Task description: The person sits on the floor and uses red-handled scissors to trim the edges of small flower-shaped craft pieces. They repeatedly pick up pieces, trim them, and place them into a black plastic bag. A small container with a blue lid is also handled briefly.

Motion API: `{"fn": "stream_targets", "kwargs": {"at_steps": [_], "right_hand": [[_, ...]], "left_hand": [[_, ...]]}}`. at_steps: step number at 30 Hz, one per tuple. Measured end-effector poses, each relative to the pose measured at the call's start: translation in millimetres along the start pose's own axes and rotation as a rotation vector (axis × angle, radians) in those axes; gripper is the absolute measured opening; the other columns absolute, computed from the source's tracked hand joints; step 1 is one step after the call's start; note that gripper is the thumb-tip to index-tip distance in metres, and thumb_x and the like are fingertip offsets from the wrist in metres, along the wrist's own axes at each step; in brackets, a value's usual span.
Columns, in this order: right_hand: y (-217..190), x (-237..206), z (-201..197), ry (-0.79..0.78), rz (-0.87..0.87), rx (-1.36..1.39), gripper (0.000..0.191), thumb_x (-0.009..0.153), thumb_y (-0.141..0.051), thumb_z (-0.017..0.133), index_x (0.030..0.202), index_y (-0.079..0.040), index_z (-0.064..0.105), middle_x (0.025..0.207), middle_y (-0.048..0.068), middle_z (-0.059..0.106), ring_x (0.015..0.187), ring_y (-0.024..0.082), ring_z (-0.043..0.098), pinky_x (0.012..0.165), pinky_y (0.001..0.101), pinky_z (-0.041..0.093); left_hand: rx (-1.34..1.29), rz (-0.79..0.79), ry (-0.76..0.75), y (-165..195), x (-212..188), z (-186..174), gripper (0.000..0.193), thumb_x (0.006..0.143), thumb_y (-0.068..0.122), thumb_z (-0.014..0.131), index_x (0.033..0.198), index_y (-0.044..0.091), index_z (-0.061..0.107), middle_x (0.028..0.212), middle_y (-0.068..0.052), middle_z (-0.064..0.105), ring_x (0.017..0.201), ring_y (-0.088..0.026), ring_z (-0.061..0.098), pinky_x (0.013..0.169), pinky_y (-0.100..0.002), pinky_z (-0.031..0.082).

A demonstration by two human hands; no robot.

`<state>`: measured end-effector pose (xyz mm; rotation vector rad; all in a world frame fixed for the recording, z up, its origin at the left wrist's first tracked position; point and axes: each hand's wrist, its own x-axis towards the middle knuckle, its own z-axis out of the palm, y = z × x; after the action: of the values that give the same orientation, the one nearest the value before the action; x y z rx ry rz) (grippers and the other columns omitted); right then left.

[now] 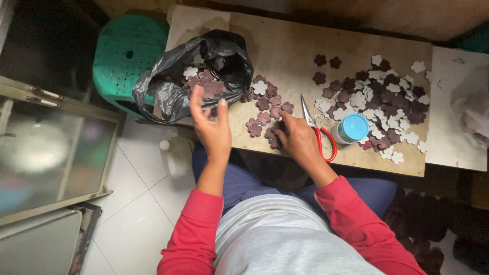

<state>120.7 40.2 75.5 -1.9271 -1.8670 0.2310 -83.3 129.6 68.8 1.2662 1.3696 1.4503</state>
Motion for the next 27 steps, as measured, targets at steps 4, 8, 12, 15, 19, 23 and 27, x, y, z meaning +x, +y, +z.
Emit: {"fn": "stream_targets", "kwargs": {"at_steps": [4, 8, 12, 15, 19, 23, 27], "right_hand": [[3, -9, -6, -0.005, 0.037, 0.08, 0.062, 0.08, -0.013, 0.082, 0.137, -0.007, 0.058, 0.102, 0.015, 0.072, 0.095, 0.034, 0.066, 0.081, 0.044, 0.053], [11, -19, -6, 0.046, 0.056, 0.156, 0.063, 0.079, -0.01, 0.083, 0.137, -0.008, 0.058, 0.106, 0.014, 0.072, 0.094, 0.032, 0.067, 0.083, 0.0422, 0.054], [21, -28, -2, 0.103, 0.164, 0.28, 0.06, 0.083, -0.005, 0.081, 0.138, -0.01, 0.059, 0.101, 0.009, 0.072, 0.091, 0.023, 0.069, 0.08, 0.0349, 0.056], [30, -29, 1, 0.078, 0.402, 0.734, 0.055, 0.089, -0.001, 0.077, 0.141, -0.005, 0.057, 0.1, 0.007, 0.071, 0.087, 0.014, 0.07, 0.079, 0.027, 0.057], [44, -38, -11, 0.073, 0.618, 1.223, 0.057, 0.088, 0.004, 0.074, 0.141, 0.002, 0.053, 0.099, 0.007, 0.07, 0.083, 0.012, 0.067, 0.071, 0.0249, 0.052], [41, -50, -33, 0.048, 0.681, 1.32, 0.056, 0.087, 0.005, 0.074, 0.14, 0.004, 0.054, 0.096, 0.009, 0.071, 0.081, 0.014, 0.069, 0.075, 0.0275, 0.056], [34, -59, -47, 0.024, 0.639, 1.396, 0.056, 0.088, 0.005, 0.072, 0.141, 0.004, 0.052, 0.098, 0.009, 0.071, 0.087, 0.015, 0.071, 0.08, 0.029, 0.058]], "left_hand": [[0.089, -0.037, -0.247, 8, -54, 23, 0.048, 0.093, 0.014, 0.072, 0.139, 0.009, 0.057, 0.133, -0.008, 0.069, 0.119, -0.024, 0.066, 0.098, -0.037, 0.053], [0.153, -0.042, -0.426, -9, -86, 43, 0.044, 0.091, 0.013, 0.072, 0.134, 0.01, 0.062, 0.124, -0.01, 0.072, 0.112, -0.026, 0.069, 0.097, -0.039, 0.055], [0.172, -0.107, -0.505, -26, -100, 57, 0.046, 0.089, 0.014, 0.073, 0.134, 0.011, 0.062, 0.123, -0.012, 0.072, 0.115, -0.027, 0.069, 0.092, -0.039, 0.055], [0.074, -0.233, -0.524, -31, -103, 65, 0.045, 0.091, 0.013, 0.069, 0.135, 0.009, 0.06, 0.124, -0.012, 0.071, 0.115, -0.024, 0.069, 0.09, -0.036, 0.056], [-0.179, -0.328, -0.499, -28, -107, 71, 0.036, 0.101, 0.014, 0.062, 0.136, 0.003, 0.059, 0.124, -0.011, 0.072, 0.11, -0.016, 0.069, 0.092, -0.029, 0.056], [-0.386, -0.373, -0.544, -12, -114, 68, 0.033, 0.107, 0.014, 0.061, 0.136, -0.001, 0.06, 0.119, -0.012, 0.071, 0.105, -0.01, 0.067, 0.091, -0.025, 0.055], [-0.494, -0.469, -0.598, 7, -116, 67, 0.041, 0.095, 0.003, 0.071, 0.134, -0.001, 0.059, 0.109, -0.011, 0.07, 0.091, -0.01, 0.069, 0.081, -0.024, 0.057]]}}
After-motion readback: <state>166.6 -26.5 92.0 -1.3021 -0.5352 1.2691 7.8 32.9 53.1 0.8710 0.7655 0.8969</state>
